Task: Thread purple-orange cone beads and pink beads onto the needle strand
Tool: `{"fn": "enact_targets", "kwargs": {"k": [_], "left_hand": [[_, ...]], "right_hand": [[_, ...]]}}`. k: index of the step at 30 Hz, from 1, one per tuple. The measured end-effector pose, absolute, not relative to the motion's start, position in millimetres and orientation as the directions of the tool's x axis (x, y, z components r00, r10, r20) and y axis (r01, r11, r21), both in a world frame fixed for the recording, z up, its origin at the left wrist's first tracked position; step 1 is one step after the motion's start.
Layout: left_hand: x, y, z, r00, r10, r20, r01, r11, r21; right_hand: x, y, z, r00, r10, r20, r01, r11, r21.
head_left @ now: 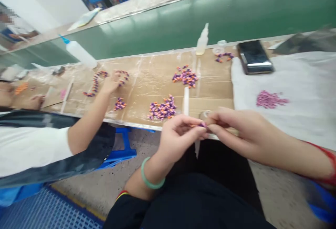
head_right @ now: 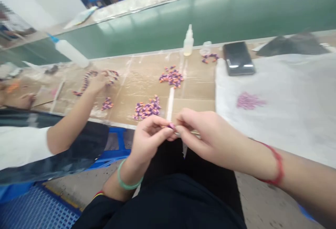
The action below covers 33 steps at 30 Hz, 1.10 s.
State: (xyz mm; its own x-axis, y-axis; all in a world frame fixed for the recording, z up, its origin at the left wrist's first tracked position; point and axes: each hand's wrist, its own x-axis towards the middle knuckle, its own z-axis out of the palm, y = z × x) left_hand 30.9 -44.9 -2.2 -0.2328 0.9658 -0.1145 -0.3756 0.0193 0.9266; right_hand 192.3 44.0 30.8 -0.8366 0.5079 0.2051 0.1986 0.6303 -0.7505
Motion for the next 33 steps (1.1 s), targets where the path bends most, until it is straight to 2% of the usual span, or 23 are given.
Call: {"fn": "enact_targets", "kwargs": {"k": [3, 6, 8, 10, 12, 14, 17, 22, 25, 28, 33], "left_hand": [[22, -41, 0, -0.334, 0.94, -0.068, -0.324, -0.047, 0.945], [15, -39, -2, -0.412, 0.911, -0.024, -0.217, -0.072, 0.974], [9, -37, -5, -0.427, 0.904, 0.025, -0.101, -0.076, 0.992], [-2, -35, -9, -0.413, 0.904, 0.111, 0.092, -0.08, 0.993], [-18, -32, -13, -0.362, 0.907, 0.216, 0.346, -0.085, 0.934], [-38, -29, -18, -0.286, 0.913, 0.291, 0.574, -0.08, 0.815], [-66, -22, -22, -0.225, 0.92, 0.322, 0.759, -0.041, 0.649], [-88, 14, -17, -0.207, 0.913, 0.351, 0.827, -0.028, 0.561], [-85, 60, -17, -0.183, 0.946, 0.269, 0.813, -0.009, 0.582], [-79, 106, -26, -0.224, 0.963, 0.15, 0.78, 0.085, 0.62], [-77, 141, -42, -0.254, 0.961, 0.111, 0.746, 0.122, 0.655]], "right_hand": [[194, 48, 38, -0.814, 0.563, 0.141, 0.224, 0.529, -0.819], [203, 52, 42, -0.761, 0.631, 0.15, 0.272, 0.521, -0.809], [212, 55, 43, -0.736, 0.659, 0.156, 0.303, 0.526, -0.795], [222, 59, 42, -0.722, 0.674, 0.155, 0.324, 0.528, -0.785], [231, 63, 38, -0.698, 0.7, 0.151, 0.36, 0.526, -0.771], [240, 67, 34, -0.644, 0.754, 0.132, 0.422, 0.493, -0.761], [253, 73, 26, -0.556, 0.829, 0.055, 0.503, 0.388, -0.772], [269, 80, 15, -0.465, 0.885, 0.007, 0.565, 0.302, -0.768], [272, 81, 12, -0.439, 0.899, -0.002, 0.563, 0.273, -0.78], [272, 82, 13, -0.432, 0.902, 0.004, 0.543, 0.263, -0.797], [280, 81, 15, -0.433, 0.902, -0.004, 0.546, 0.259, -0.797]]}}
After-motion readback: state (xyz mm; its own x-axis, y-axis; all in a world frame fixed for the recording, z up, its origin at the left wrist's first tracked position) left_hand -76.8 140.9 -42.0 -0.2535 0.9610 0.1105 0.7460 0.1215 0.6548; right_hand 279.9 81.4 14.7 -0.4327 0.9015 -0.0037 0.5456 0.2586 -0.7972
